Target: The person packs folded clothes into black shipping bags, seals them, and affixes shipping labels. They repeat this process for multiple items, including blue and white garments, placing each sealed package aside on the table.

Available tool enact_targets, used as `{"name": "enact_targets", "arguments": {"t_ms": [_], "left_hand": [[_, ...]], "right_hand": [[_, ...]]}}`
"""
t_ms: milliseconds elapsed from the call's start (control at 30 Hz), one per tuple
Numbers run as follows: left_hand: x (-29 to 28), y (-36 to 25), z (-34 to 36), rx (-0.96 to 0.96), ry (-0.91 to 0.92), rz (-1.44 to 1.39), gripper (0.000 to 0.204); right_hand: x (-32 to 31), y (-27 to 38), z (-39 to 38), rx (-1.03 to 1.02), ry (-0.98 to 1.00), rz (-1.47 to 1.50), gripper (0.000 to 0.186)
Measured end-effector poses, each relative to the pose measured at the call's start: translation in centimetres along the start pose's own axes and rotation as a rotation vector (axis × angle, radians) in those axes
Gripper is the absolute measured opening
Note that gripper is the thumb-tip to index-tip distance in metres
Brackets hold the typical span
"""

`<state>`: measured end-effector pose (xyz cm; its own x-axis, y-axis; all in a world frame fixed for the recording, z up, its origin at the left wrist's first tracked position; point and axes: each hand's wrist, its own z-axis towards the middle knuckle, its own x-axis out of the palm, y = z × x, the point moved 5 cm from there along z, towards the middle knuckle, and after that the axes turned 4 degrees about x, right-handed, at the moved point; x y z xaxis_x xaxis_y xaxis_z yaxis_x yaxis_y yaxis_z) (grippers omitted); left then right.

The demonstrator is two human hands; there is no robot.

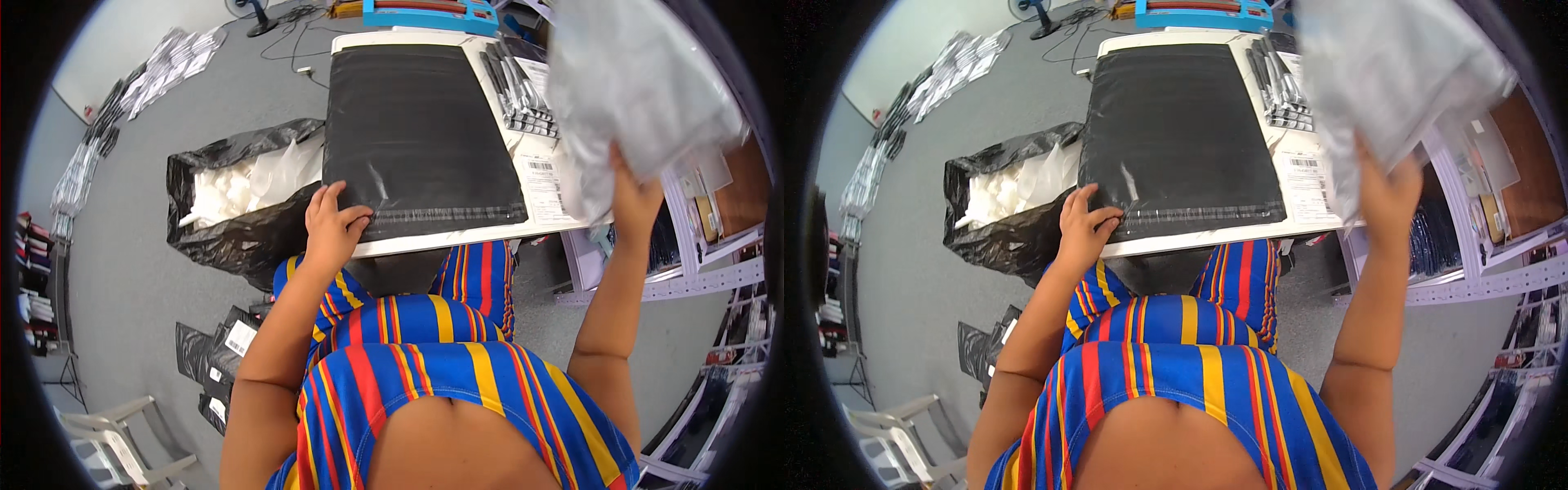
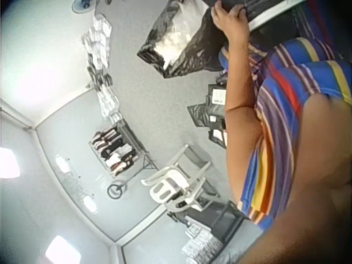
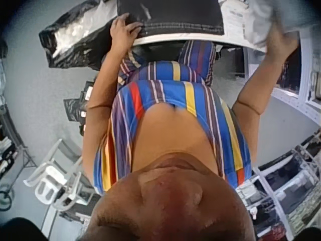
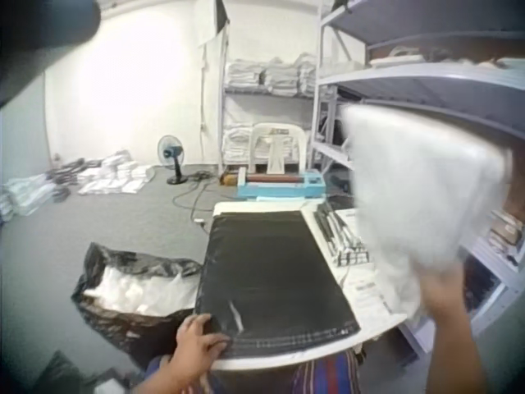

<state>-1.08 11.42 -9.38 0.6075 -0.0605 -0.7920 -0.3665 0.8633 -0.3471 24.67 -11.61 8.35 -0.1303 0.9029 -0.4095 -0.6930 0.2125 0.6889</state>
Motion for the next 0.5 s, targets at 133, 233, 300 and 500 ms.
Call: {"name": "enact_targets", "arguments": {"t_ms": [133, 233, 300, 500], "left_hand": [[0.2, 0.9, 0.2, -0.077, 0.124, 0.108, 0.031], [-0.3, 1.4, 0.9, -0.113, 0.217, 0.281, 0.042], [-1.2, 1.1, 1.3, -0.203, 0.164, 0.171, 0.039], [-1.6, 2.2, 1.5, -0.264, 0.190, -0.409, 0.048]], "right_hand": [[2.6, 4.9, -7.1, -0.564, 0.368, -0.131, 0.029], [4.0, 7.6, -11.0, -0.744, 0.600, 0.101, 0.029], [4.7, 8.2, -12.8, -0.775, 0.697, 0.239, 0.027], [6.0, 4.7, -13.5, -0.654, 0.523, 0.305, 0.028]]}}
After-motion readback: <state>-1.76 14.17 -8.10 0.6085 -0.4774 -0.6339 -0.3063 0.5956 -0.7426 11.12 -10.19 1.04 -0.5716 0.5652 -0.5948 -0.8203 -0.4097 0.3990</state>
